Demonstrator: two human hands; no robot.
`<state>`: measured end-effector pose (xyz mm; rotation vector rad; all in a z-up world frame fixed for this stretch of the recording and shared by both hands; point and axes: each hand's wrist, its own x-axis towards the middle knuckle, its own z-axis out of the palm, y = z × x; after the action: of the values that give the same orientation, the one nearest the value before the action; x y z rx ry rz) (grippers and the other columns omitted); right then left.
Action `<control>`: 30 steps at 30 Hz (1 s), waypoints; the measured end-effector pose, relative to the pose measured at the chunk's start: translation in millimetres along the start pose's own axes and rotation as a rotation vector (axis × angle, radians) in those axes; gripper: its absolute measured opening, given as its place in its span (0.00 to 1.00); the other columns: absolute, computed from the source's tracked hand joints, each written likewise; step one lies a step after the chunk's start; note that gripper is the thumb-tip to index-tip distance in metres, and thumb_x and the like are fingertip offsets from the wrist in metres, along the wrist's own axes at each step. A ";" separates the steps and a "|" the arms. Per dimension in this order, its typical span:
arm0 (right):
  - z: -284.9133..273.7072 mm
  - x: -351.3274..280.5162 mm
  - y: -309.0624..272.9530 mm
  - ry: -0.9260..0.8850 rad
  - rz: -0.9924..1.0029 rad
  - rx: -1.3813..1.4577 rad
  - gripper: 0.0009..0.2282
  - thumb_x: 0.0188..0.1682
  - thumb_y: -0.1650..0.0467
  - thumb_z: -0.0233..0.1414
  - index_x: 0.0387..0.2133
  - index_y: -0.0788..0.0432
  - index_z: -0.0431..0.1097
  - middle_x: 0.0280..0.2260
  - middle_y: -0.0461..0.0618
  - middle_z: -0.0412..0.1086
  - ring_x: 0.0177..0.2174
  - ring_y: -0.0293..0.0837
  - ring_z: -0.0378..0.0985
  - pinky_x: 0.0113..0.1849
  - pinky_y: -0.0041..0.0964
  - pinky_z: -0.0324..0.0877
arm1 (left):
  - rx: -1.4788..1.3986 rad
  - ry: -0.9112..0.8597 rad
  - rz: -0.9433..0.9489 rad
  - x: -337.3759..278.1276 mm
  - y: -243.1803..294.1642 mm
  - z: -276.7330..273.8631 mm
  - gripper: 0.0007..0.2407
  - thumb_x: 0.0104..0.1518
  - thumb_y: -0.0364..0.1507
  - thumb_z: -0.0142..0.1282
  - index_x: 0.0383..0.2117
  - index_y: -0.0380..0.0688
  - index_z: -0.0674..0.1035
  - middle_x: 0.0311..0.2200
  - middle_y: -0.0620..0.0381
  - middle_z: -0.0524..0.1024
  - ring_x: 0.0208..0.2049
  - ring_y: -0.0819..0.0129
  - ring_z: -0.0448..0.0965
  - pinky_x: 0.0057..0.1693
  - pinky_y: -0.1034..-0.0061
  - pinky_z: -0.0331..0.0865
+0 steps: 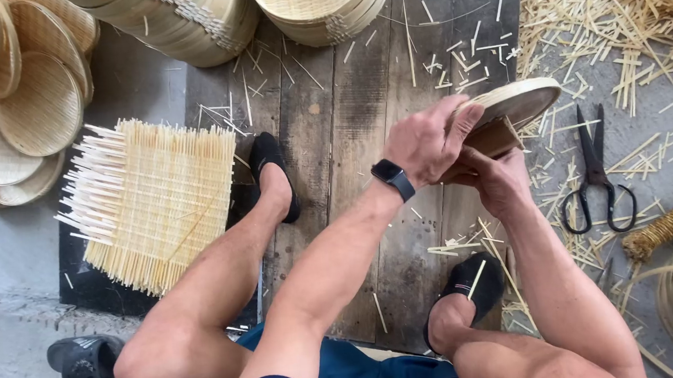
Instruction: Constructing a circular bamboo tray by weaving strips around a frame and trimming excess material with scissors.
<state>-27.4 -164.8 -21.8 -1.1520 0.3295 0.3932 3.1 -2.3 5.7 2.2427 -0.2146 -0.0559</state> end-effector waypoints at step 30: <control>-176.3 -74.6 178.5 -0.035 0.280 0.220 0.13 0.52 0.75 0.50 0.51 0.65 0.66 0.50 0.58 0.70 0.47 0.50 0.77 0.49 0.51 0.76 | -0.047 0.438 -0.413 23.7 -122.6 -164.2 0.33 0.59 0.60 0.41 0.30 0.34 0.78 0.15 0.60 0.68 0.14 0.77 0.63 0.23 0.74 0.61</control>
<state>-185.0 -275.0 -199.2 -0.8845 0.4930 0.6062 61.8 195.2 14.9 2.1571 0.4802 0.2066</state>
